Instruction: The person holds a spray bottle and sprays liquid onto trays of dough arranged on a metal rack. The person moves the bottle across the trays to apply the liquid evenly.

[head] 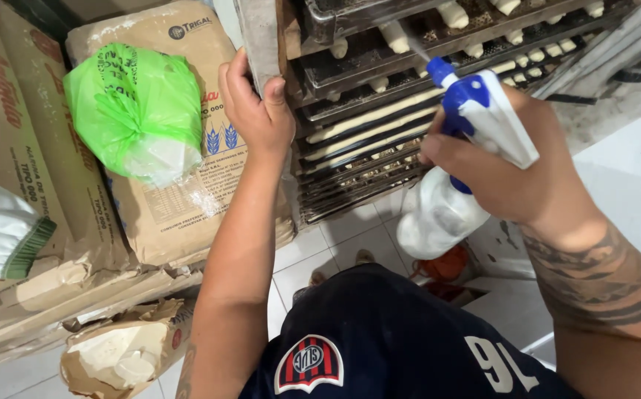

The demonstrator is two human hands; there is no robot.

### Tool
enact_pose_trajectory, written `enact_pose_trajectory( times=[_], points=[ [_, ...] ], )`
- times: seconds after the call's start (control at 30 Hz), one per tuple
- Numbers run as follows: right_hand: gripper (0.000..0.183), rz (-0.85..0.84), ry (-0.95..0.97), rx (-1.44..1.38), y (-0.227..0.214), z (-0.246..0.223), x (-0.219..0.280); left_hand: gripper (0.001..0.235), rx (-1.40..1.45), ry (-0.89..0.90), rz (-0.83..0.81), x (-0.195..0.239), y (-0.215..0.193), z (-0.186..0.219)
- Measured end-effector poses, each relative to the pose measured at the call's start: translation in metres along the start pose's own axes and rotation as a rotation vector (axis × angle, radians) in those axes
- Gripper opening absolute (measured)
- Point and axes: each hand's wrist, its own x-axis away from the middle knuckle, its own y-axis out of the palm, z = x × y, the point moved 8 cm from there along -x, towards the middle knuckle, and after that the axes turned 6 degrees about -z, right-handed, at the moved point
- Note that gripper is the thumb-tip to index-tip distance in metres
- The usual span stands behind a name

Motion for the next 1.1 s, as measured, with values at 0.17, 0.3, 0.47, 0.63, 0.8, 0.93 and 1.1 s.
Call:
enact_pose_trajectory(
  times=[0.17, 0.3, 0.47, 0.63, 0.8, 0.93, 1.1],
  points=[
    [0.006, 0.061, -0.186, -0.05, -0.003, -0.012, 0.0, 0.071, 0.003, 0.028, 0.013, 0.002, 0.006, -0.008],
    [0.011, 0.113, -0.063, 0.062, -0.017, 0.015, -0.005, 0.077, -0.034, -0.032, 0.0, 0.003, 0.01, -0.015],
    [0.008, 0.051, -0.114, -0.055, -0.031, 0.025, -0.005, 0.08, -0.05, -0.051, -0.024, 0.004, 0.002, -0.014],
    [0.013, 0.301, 0.129, 0.006, -0.08, 0.09, -0.006, 0.077, -0.106, -0.013, 0.017, 0.005, -0.003, -0.013],
    [0.011, 0.433, 0.182, -0.218, -0.137, 0.132, -0.029, 0.077, -0.137, -0.047, 0.025, 0.013, -0.005, -0.025],
    [0.016, 0.453, 0.156, 0.074, -0.207, 0.211, -0.034, 0.073, -0.055, 0.0, 0.034, 0.009, -0.005, -0.02],
    [0.021, 0.555, 0.196, -0.148, -0.234, 0.254, -0.016, 0.066, -0.098, 0.036, 0.054, 0.016, -0.011, -0.028]
  ],
)
